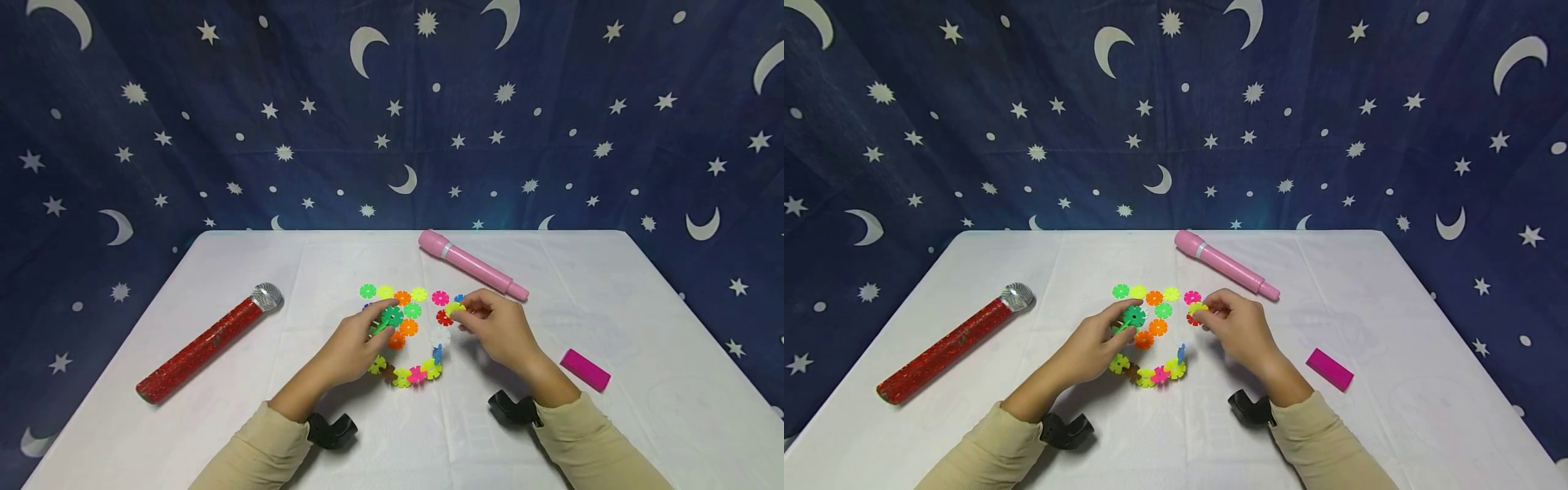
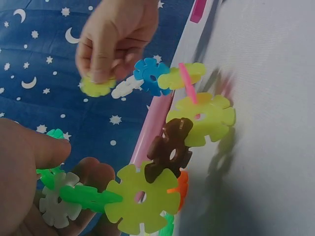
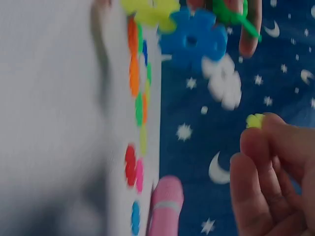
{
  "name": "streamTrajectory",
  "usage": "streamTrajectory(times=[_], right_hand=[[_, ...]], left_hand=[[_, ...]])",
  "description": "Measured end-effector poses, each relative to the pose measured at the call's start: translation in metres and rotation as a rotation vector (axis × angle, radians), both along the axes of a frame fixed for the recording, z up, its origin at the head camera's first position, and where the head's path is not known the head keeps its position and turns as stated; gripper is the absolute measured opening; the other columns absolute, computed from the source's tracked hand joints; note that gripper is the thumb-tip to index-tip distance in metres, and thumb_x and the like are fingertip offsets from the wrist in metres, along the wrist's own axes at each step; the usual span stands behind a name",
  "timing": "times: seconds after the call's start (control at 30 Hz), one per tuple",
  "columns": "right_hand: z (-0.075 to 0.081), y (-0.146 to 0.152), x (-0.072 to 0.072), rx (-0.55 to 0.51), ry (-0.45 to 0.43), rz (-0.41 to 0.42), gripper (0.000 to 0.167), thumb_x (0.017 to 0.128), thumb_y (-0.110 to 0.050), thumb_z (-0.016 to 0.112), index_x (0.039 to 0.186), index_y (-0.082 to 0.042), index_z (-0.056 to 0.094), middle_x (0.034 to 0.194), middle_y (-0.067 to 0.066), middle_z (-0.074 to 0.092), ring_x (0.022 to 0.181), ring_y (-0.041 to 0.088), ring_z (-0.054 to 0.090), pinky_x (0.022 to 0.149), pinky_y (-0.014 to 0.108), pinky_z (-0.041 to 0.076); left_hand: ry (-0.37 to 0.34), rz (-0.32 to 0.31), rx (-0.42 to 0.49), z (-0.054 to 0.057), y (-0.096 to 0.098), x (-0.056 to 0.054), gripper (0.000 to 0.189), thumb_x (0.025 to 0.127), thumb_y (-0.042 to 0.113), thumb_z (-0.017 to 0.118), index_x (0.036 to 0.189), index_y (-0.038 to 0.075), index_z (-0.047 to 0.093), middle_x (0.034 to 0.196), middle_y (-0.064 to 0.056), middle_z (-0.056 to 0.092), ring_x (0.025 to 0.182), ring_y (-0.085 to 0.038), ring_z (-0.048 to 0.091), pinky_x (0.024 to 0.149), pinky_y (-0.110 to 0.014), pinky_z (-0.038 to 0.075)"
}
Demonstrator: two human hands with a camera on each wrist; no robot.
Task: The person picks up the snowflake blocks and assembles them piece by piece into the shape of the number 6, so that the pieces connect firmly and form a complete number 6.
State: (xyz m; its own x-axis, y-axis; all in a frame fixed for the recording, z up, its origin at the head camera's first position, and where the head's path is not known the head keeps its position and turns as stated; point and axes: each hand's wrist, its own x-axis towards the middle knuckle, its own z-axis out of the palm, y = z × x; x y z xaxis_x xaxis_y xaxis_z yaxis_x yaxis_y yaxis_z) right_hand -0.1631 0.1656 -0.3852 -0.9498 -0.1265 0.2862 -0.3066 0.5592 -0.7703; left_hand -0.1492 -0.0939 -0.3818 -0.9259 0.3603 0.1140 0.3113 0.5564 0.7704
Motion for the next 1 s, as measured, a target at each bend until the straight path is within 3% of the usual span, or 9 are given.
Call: streamTrajectory(times=[0.17,0.43,0.73,1.0], right_hand=[[0.005,-0.013,0.011,-0.023,0.191,0.106,0.015,0.085,0.002,0.077,0.099,-0.002,0.078,0.092,0.003,0.075,0.081,0.014,0.069,0.073,0.023,0.056],[-0.004,-0.028,0.015,-0.017,0.42,0.226,0.022,0.076,0.009,0.08,0.096,-0.001,0.079,0.092,0.002,0.073,0.084,0.016,0.069,0.074,0.018,0.054],[-0.01,-0.031,0.015,0.035,0.551,0.198,0.023,0.074,0.007,0.081,0.095,-0.001,0.079,0.091,0.002,0.074,0.085,0.018,0.07,0.075,0.022,0.055],[-0.009,-0.033,0.017,0.057,0.54,0.197,0.025,0.073,0.009,0.082,0.096,-0.001,0.079,0.092,0.001,0.073,0.087,0.018,0.07,0.078,0.022,0.055]], left_hand=[[-0.001,-0.02,-0.006,0.002,0.001,0.003,0.049,0.099,0.012,0.062,0.147,0.011,0.049,0.109,-0.006,0.065,0.074,-0.016,0.053,0.069,-0.034,0.047],[-0.009,-0.071,0.0,0.004,0.003,0.007,0.05,0.1,0.012,0.061,0.148,0.01,0.048,0.08,0.001,0.054,0.056,-0.01,0.045,0.058,-0.03,0.046],[0.015,-0.083,0.003,0.005,0.005,0.008,0.049,0.099,0.011,0.061,0.147,0.011,0.05,0.084,0.003,0.059,0.057,-0.009,0.05,0.056,-0.029,0.048],[0.02,-0.084,0.008,0.006,0.006,0.009,0.05,0.099,0.01,0.062,0.147,0.011,0.05,0.09,0.002,0.06,0.058,-0.009,0.049,0.056,-0.028,0.048]])
